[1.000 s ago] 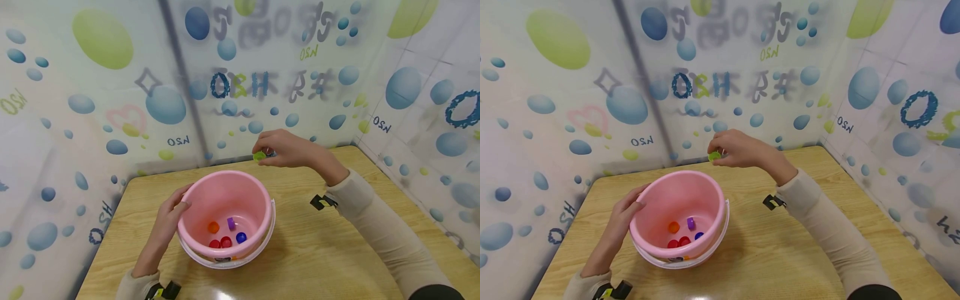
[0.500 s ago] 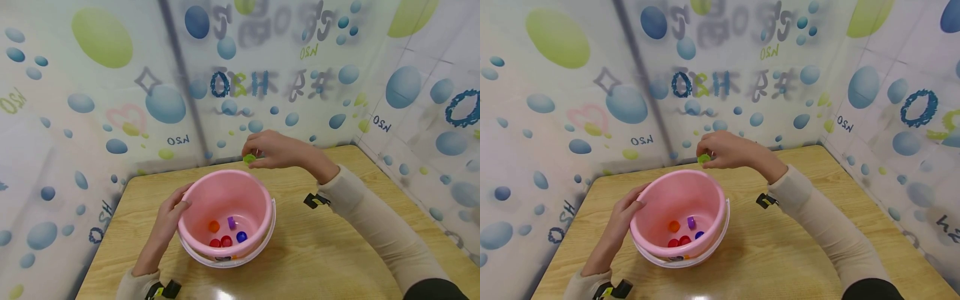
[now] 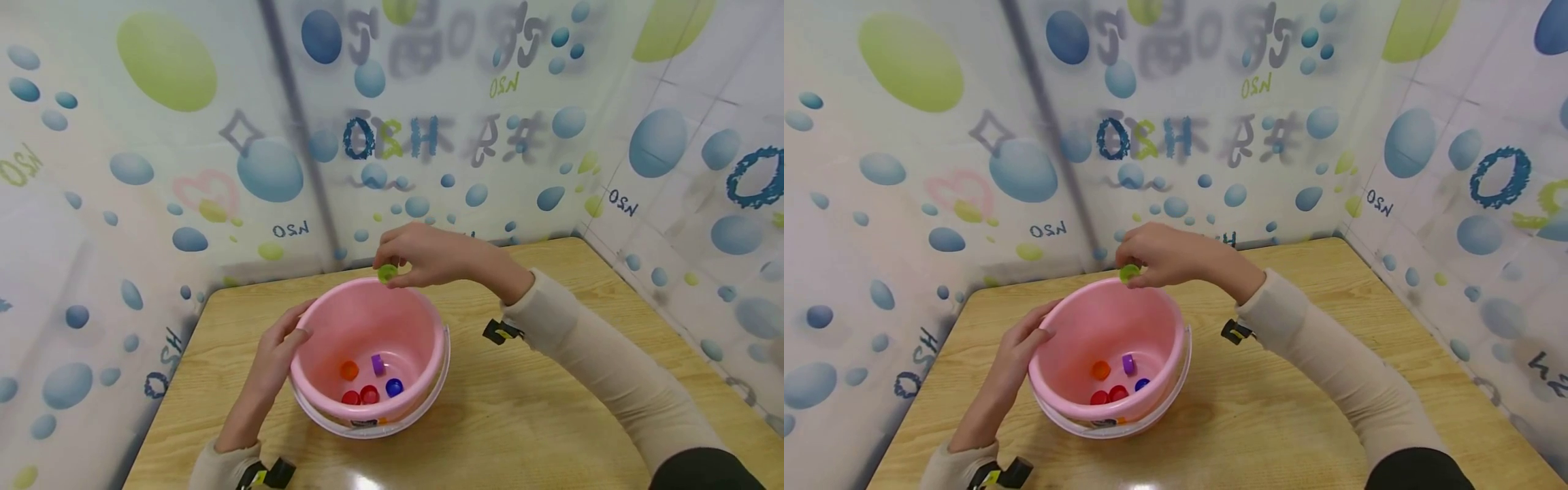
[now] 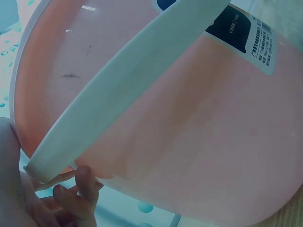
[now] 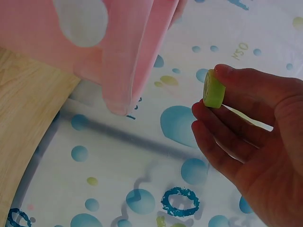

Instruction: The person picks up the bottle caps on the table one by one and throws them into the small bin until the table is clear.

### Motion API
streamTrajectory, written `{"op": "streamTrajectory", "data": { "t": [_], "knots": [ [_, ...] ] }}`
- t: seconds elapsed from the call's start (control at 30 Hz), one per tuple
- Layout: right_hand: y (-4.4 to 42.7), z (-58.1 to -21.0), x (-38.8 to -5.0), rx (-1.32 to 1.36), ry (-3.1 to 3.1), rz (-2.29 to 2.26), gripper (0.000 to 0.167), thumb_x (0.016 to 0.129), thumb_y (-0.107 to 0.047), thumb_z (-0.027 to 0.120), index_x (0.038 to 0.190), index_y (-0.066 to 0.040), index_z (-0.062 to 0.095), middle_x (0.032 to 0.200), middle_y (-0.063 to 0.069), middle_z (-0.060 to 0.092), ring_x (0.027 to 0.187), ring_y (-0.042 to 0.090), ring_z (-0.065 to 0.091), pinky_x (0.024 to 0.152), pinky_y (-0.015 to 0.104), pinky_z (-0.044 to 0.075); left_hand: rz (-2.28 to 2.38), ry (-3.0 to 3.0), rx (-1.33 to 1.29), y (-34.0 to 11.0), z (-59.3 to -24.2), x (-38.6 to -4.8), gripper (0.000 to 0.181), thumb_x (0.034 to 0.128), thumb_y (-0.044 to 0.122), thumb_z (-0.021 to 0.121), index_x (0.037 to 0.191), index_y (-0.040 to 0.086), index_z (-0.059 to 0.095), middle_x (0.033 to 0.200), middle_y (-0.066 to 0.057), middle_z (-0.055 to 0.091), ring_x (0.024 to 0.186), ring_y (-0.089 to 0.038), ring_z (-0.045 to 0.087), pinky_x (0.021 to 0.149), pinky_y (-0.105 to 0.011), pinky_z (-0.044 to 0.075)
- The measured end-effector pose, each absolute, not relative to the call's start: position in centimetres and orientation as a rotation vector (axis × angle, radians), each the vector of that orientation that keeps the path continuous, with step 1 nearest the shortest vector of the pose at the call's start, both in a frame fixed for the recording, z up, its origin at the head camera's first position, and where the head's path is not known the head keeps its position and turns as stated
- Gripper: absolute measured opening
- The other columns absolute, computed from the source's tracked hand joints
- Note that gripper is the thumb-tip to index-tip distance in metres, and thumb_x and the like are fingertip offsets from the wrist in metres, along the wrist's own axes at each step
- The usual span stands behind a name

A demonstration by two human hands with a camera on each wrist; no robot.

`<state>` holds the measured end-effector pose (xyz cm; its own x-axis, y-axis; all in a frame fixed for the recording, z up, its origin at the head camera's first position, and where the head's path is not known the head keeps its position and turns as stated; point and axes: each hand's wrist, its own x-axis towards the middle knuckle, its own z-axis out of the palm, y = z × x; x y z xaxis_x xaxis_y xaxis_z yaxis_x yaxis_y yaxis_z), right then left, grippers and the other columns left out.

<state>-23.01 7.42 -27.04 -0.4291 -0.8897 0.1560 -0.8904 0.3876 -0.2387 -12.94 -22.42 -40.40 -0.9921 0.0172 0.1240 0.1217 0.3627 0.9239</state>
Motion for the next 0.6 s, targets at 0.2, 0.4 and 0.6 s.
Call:
{"op": "streamTrajectory", "data": {
  "t": [0.2,0.4,0.6],
  "knots": [
    [6.3,-26.8,-22.7,1.712,-2.611,0.444,0.025,0.093,-0.023,0.077,0.114,-0.011,0.075,0.104,0.001,0.069,0.094,0.016,0.063,0.083,0.027,0.057,-1.742,-2.517,-0.133,-22.4,-40.3,-12.9,0.043,0.1052,0.019,0.047,0.147,0.020,0.057,0.139,-0.016,0.063,0.101,-0.011,0.070,0.082,-0.022,0.059],
    [5.5,-26.4,-22.6,1.744,-2.589,0.434,0.026,0.093,-0.025,0.077,0.116,-0.012,0.075,0.102,0.000,0.068,0.091,0.012,0.060,0.082,0.024,0.055,-1.734,-2.526,-0.119,-22.4,-40.3,-12.8,0.043,0.1053,0.020,0.048,0.147,0.021,0.057,0.140,-0.016,0.063,0.102,-0.011,0.070,0.082,-0.021,0.059],
    [4.8,-26.2,-22.6,1.776,-2.565,0.416,0.027,0.093,-0.027,0.076,0.117,-0.014,0.075,0.099,-0.001,0.067,0.090,0.012,0.059,0.080,0.024,0.053,-1.718,-2.531,-0.116,-22.3,-40.2,-12.8,0.043,0.1049,0.020,0.048,0.147,0.021,0.057,0.141,-0.015,0.063,0.104,-0.009,0.069,0.084,-0.020,0.058]
  ]
}}
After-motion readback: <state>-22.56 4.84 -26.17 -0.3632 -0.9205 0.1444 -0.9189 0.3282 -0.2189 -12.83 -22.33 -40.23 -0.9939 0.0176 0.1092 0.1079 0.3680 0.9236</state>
